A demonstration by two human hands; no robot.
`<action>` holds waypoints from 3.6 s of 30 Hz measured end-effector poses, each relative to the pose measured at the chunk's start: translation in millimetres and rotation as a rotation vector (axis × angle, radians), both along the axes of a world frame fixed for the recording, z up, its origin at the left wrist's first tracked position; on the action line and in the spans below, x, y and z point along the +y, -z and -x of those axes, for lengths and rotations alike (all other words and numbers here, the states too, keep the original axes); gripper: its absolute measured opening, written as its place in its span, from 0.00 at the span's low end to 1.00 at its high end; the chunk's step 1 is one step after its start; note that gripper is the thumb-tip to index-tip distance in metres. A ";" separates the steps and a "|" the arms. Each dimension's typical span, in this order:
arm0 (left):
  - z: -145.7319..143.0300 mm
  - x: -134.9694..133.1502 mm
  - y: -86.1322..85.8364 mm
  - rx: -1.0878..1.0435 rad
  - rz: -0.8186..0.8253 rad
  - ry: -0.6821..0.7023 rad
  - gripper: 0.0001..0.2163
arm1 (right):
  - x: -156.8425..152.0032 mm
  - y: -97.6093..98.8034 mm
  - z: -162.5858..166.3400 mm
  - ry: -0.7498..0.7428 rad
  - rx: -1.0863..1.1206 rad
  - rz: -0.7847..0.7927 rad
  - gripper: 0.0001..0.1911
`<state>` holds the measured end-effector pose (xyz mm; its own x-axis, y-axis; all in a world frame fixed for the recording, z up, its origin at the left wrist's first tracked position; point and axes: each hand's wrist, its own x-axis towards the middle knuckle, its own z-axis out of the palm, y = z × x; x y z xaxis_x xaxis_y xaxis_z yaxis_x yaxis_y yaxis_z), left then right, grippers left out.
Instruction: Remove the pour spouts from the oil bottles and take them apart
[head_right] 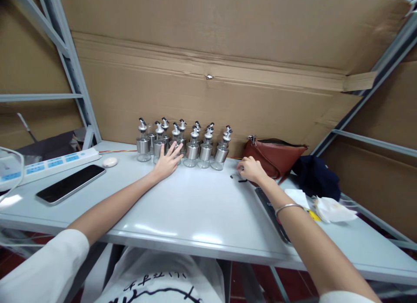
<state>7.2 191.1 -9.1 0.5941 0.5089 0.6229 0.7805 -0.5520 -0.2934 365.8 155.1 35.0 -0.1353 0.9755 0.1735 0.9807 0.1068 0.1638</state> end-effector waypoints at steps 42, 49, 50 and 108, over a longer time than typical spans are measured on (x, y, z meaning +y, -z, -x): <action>1.3 -5.5 -3.7 -0.038 0.043 0.029 0.21 | -54.4 7.8 3.2 0.107 0.182 0.011 0.08; 1.3 -4.8 -2.8 -0.057 0.053 0.042 0.21 | -42.6 14.9 -18.9 0.179 0.197 -0.025 0.08; 1.3 -5.5 -3.2 -0.057 0.056 0.040 0.21 | -41.4 14.7 -19.4 0.187 0.199 -0.025 0.09; -6.1 -106.6 -32.5 -0.997 1.450 0.506 0.19 | -94.9 -55.1 235.1 -0.618 1.371 0.007 0.14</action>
<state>13.3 84.6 23.4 0.5713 0.8165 0.0829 0.0415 -0.1296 0.9907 130.6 60.2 90.0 -0.2556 0.8284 0.4985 0.1700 0.5461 -0.8203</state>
